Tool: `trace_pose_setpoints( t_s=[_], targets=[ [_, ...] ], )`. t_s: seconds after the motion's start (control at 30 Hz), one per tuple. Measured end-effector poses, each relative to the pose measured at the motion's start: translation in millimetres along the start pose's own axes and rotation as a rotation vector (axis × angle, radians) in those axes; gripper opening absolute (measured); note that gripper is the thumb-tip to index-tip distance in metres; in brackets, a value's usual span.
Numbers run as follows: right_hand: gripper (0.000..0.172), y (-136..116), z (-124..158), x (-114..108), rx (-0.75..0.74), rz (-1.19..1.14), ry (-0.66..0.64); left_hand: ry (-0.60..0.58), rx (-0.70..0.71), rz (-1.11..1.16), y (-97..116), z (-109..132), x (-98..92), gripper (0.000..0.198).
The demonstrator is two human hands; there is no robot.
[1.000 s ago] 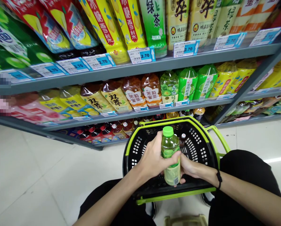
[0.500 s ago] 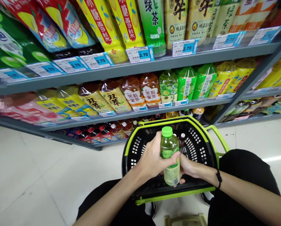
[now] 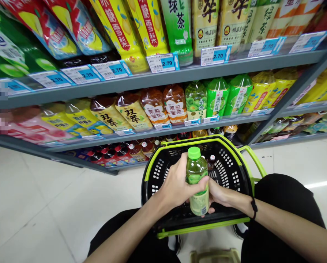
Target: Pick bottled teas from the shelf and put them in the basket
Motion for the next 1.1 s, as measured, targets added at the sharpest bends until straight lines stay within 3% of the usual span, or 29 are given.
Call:
trace_pose_setpoints(
  t_s=[0.33, 1.1],
  targets=[
    [0.086, -0.8, -1.1, 0.7, -0.010, 0.006, -0.008, -0.008, -0.013, 0.011, -0.7, 0.2, -0.1, 0.043],
    [0.096, -6.2, 2.6, 5.6, -0.001, 0.003, 0.032, 0.030, 0.033, -0.019, 0.5, 1.0, 1.2, 0.043]
  ],
)
Point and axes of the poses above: each hand's wrist, its own z-axis away from the middle knuckle, its own x-axis out of the palm, y = z × x, the point moved 2 cm from there along -z, towards the middle knuckle, and after that the axes turned 11 degrees about -y, right-handed, at the moved point
